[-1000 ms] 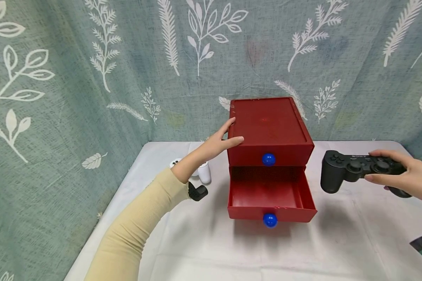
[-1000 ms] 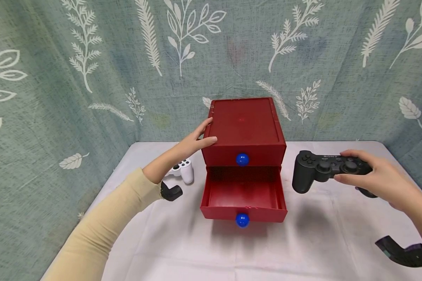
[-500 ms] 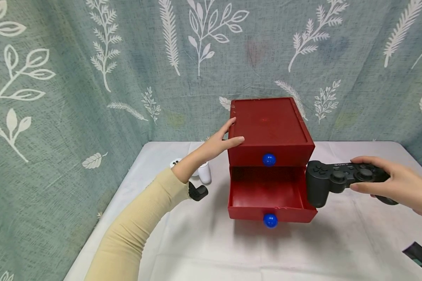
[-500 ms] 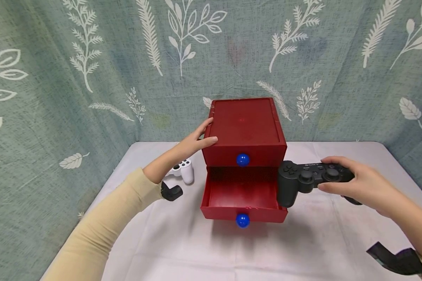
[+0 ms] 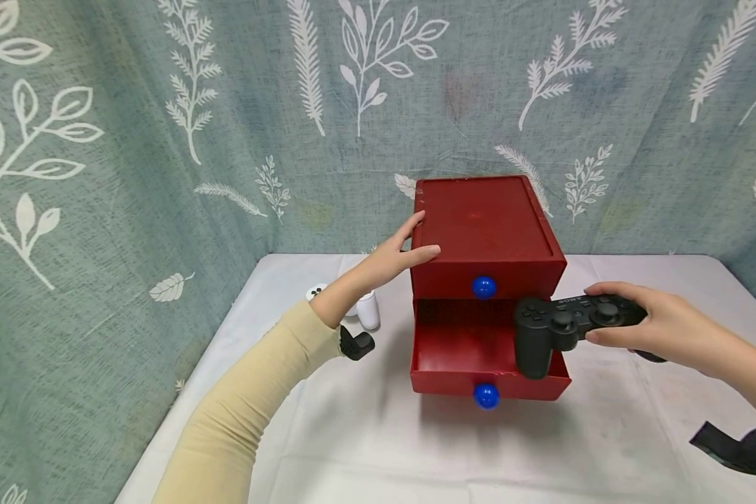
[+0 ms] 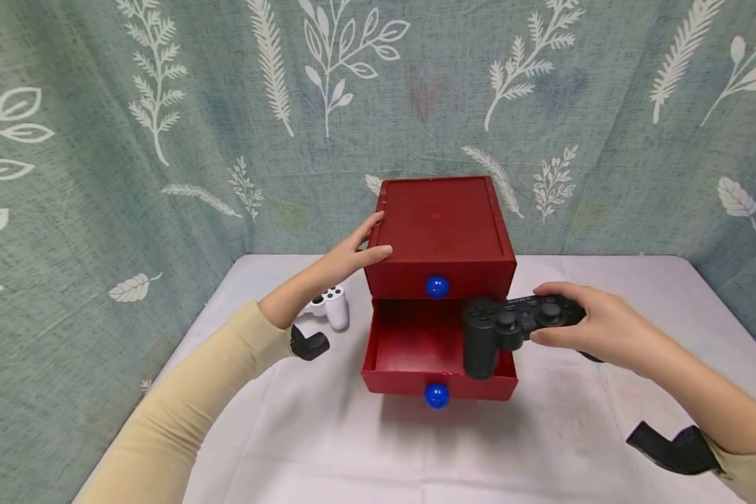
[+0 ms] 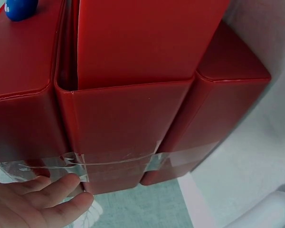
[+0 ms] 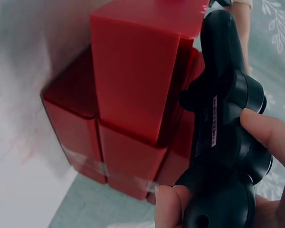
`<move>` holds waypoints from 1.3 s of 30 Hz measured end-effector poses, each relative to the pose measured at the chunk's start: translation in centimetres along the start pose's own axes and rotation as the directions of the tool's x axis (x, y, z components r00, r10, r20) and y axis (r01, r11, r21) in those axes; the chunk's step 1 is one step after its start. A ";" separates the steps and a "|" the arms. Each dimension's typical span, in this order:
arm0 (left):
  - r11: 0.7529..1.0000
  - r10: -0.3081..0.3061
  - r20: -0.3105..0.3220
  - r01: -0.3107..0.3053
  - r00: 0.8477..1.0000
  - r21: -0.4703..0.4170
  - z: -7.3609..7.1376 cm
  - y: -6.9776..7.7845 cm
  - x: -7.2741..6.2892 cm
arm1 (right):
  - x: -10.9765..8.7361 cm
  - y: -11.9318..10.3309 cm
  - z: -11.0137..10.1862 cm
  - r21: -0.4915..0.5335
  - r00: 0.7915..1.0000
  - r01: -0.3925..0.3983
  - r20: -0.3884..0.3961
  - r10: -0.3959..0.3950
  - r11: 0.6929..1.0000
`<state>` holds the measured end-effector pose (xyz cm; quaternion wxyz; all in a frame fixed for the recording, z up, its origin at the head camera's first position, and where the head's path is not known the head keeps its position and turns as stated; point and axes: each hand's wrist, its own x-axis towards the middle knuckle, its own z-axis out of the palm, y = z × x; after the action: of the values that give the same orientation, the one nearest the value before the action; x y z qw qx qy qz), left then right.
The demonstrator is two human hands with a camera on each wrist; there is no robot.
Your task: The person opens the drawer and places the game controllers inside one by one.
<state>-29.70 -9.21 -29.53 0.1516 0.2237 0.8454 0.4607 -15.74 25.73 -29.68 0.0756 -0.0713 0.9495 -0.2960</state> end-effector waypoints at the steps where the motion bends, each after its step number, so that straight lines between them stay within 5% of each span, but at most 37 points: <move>1: 1.000 0.001 0.000 -0.001 1.000 0.000 0.0 0.0 0.0 | 0.1 -0.2 0.0 0.003 1.000 0.001 0.007 -0.001 1.000; 28: 1.000 -0.011 0.002 0.011 1.000 0.008 0.1 0.0 -0.1 | 3.0 -5.3 2.6 -0.032 0.988 0.059 0.146 -0.054 0.998; 39: 1.000 -0.001 -0.002 0.001 1.000 0.003 0.1 -0.1 0.1 | 3.7 -7.0 4.5 -0.279 0.980 0.199 0.044 -0.195 0.939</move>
<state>-29.73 -9.13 -29.67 0.1504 0.2231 0.8464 0.4596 -17.91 16.91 -29.72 0.0421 -0.1784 0.9694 -0.1630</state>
